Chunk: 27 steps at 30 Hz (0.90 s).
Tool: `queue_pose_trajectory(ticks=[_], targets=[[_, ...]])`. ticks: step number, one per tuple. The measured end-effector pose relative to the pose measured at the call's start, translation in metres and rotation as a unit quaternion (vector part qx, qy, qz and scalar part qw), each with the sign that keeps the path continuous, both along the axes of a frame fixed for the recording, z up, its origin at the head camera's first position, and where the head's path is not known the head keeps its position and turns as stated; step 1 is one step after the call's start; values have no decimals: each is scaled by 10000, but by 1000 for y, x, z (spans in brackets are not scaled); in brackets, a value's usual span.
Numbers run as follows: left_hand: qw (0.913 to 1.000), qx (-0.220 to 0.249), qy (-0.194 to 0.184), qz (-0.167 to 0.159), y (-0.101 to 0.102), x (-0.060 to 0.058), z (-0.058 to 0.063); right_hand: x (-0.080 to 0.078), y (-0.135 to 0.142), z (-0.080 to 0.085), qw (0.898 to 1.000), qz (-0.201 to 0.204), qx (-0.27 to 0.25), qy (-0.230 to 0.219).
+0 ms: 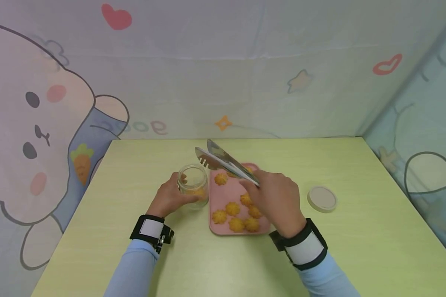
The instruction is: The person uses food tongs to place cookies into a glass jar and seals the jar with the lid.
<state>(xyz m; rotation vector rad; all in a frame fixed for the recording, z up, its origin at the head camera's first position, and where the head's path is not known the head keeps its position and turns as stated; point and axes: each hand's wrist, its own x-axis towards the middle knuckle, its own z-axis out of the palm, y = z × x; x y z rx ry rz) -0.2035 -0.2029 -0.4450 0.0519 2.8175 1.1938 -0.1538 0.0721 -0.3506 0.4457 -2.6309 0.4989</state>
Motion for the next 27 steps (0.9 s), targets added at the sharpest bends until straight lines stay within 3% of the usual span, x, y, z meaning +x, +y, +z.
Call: queue_pose_trajectory(ticks=[7,13,20,27], targets=[[10000,32,29,12,2,-1,-3,-11,11,-16,9983,-520,-20,-270],[10000,15,2,8,3,-3,-5,-22,14,-37,9927,-769,334,-866],[10000,20,-69,48,3,-2,-3,-28,6,-51,9829,-761,690,-1530],[10000,94,-12,3,0,-2,-2,-34,-9,-61,9745,-632,989,-1911]])
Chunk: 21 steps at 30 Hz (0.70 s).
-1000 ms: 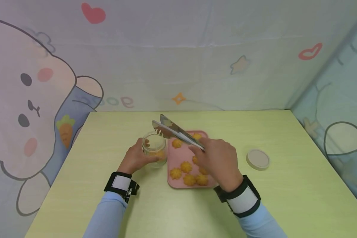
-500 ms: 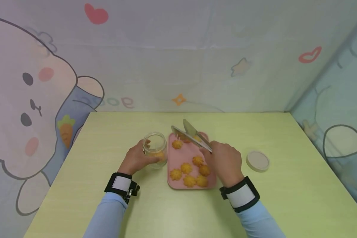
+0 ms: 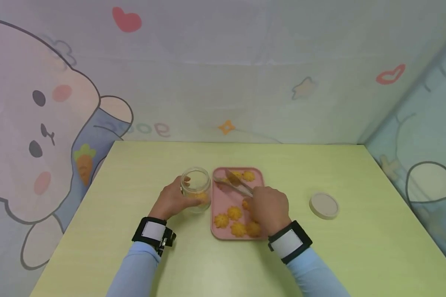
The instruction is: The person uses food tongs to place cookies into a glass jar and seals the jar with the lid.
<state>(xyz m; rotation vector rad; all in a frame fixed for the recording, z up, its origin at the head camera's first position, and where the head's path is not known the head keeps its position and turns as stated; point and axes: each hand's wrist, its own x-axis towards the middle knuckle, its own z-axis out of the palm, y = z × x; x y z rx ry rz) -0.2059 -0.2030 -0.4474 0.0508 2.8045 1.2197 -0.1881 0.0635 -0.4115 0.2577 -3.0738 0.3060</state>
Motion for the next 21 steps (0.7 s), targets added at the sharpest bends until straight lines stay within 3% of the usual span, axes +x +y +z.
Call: queue_pose_trajectory(ticks=[9,21], targets=[[10000,-3,-12,36,1,2,1,1,-8,0,9946,561,748,447],[9999,83,-72,29,1,2,3,6,-15,2,9967,456,594,297]])
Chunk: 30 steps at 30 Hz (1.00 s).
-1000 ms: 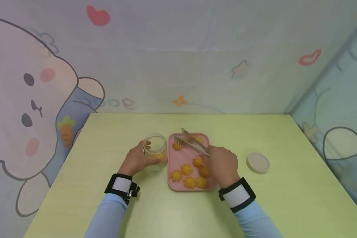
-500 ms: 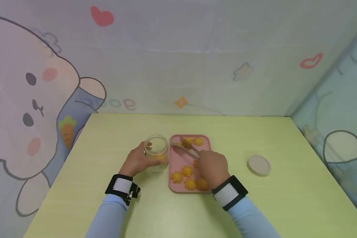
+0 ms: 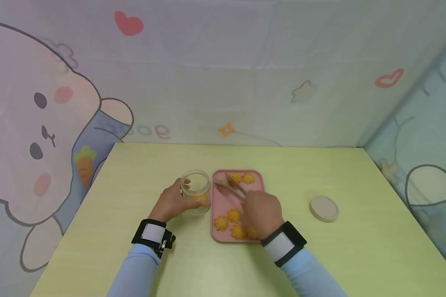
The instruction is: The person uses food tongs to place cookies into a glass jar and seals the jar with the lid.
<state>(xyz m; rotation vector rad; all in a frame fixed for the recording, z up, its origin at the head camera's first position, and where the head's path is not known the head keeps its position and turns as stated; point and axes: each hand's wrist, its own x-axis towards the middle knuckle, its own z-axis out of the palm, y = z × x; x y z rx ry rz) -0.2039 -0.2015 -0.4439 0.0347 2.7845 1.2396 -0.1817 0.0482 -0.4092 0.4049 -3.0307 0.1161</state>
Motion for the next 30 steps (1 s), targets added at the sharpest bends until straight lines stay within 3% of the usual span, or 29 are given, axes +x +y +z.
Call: queue_pose_trajectory(ticks=[7,14,30], targets=[[10000,-36,-41,62,0,1,1,7,4,-5,9997,80,29,224],[10000,-52,-3,21,0,1,1,14,9,-4,9994,-170,-272,-136],[10000,-74,24,-49,-2,-3,-4,19,18,-1,9995,-33,-236,215]])
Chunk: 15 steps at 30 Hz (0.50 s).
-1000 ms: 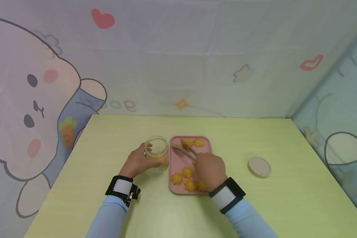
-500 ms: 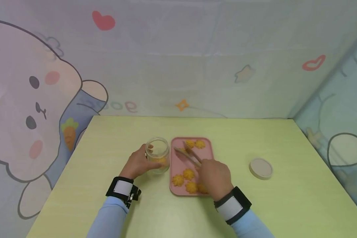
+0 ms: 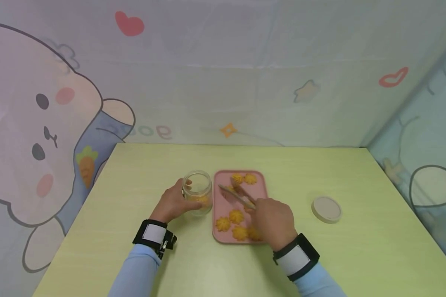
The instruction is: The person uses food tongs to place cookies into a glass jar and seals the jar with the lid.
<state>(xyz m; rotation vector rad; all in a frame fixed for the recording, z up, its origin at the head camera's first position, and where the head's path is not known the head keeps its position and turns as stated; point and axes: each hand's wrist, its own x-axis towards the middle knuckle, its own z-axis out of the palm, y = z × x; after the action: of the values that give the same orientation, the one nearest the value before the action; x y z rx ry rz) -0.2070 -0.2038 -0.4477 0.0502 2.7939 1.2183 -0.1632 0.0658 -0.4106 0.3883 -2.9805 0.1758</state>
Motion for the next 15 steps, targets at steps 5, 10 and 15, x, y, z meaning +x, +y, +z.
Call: queue_pose_trajectory(ticks=[5,10,15], targets=[[10000,32,-23,52,0,1,0,0,3,-4,9999,-111,-109,-28],[10000,60,-32,58,1,2,-2,2,7,-9,9991,-314,-276,-122],[10000,35,36,52,1,2,-1,3,12,-10,9985,-397,-382,-75]])
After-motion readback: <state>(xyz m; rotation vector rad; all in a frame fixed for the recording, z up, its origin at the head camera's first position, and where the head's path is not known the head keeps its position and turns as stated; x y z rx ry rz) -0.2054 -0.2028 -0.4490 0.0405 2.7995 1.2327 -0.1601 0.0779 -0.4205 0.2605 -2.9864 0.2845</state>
